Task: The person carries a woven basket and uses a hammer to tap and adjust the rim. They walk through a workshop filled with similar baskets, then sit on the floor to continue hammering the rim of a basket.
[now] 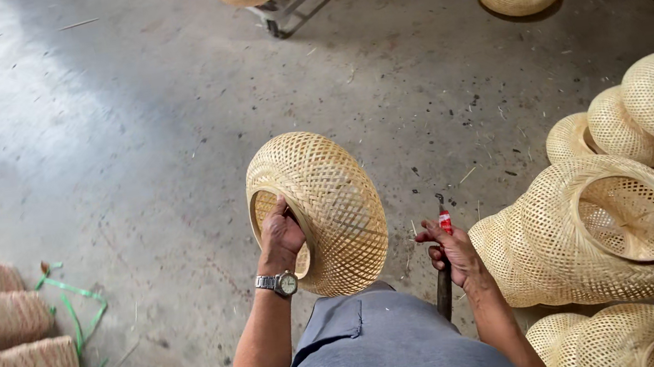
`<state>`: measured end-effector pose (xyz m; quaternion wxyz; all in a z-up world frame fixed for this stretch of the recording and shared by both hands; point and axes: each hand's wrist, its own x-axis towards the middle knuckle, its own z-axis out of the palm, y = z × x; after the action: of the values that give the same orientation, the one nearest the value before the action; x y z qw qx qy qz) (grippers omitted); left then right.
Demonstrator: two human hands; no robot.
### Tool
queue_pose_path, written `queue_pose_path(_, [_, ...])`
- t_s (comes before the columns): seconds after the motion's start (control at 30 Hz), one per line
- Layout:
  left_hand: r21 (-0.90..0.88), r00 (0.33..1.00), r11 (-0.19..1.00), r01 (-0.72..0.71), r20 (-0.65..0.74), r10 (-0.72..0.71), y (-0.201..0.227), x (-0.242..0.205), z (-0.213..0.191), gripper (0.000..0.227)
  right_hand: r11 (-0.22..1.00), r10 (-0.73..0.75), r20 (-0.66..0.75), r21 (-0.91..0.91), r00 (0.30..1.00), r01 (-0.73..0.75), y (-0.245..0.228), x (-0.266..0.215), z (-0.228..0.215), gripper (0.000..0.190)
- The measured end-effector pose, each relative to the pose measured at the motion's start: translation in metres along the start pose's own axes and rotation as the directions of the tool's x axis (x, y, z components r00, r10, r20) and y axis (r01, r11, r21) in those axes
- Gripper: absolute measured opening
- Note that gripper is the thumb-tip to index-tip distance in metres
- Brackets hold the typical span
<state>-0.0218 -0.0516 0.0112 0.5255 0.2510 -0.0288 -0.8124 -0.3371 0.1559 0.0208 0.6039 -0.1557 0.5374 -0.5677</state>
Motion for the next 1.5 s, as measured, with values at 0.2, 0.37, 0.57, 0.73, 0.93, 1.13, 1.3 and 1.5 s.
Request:
queue_pose_path(0.2, [-0.01,0.988,0.988,0.157,0.003,-0.157,-0.022,0.096,0.038,0.035,0.982,-0.002,-0.221,0.182,0.975,0.043,-0.013,0.046,-0.017,0.038])
queue_pose_path(0.37, [0.046,0.995,0.994,0.102,-0.017,-0.101,-0.037,0.182,0.066,0.032,0.974,-0.029,-0.317,0.206,0.948,0.099,-0.044,0.118,-0.033,0.039])
queue_pose_path(0.57, [0.103,0.994,0.991,0.089,-0.071,-0.082,-0.056,0.274,0.142,0.033,0.989,-0.072,-0.249,0.108,0.966,0.102,-0.137,0.225,-0.055,0.04])
queue_pose_path(0.73, [0.162,0.999,0.987,-0.007,0.05,-0.001,-0.072,0.352,0.223,0.037,0.988,-0.152,-0.205,-0.029,0.967,0.149,-0.237,0.291,-0.074,0.033])
queue_pose_path(0.93, [0.183,0.928,0.983,-0.036,0.372,-0.035,-0.081,0.433,0.327,0.04,0.972,-0.23,-0.152,-0.092,0.961,0.218,-0.348,0.319,-0.044,0.033])
queue_pose_path(1.13, [0.0,0.939,0.98,0.199,0.286,-0.191,-0.104,0.507,0.43,0.035,0.874,-0.452,-0.141,-0.267,0.881,0.406,-0.423,0.352,-0.014,0.042])
queue_pose_path(1.3, [0.056,0.896,0.949,0.309,0.317,-0.311,-0.119,0.572,0.494,0.033,0.748,-0.632,-0.208,-0.416,0.746,0.517,-0.482,0.393,0.001,0.043])
queue_pose_path(1.5, [0.161,0.849,0.918,0.361,0.35,-0.395,-0.124,0.626,0.561,0.034,0.197,-0.928,0.037,-0.796,0.37,0.572,-0.558,0.43,0.027,0.028])
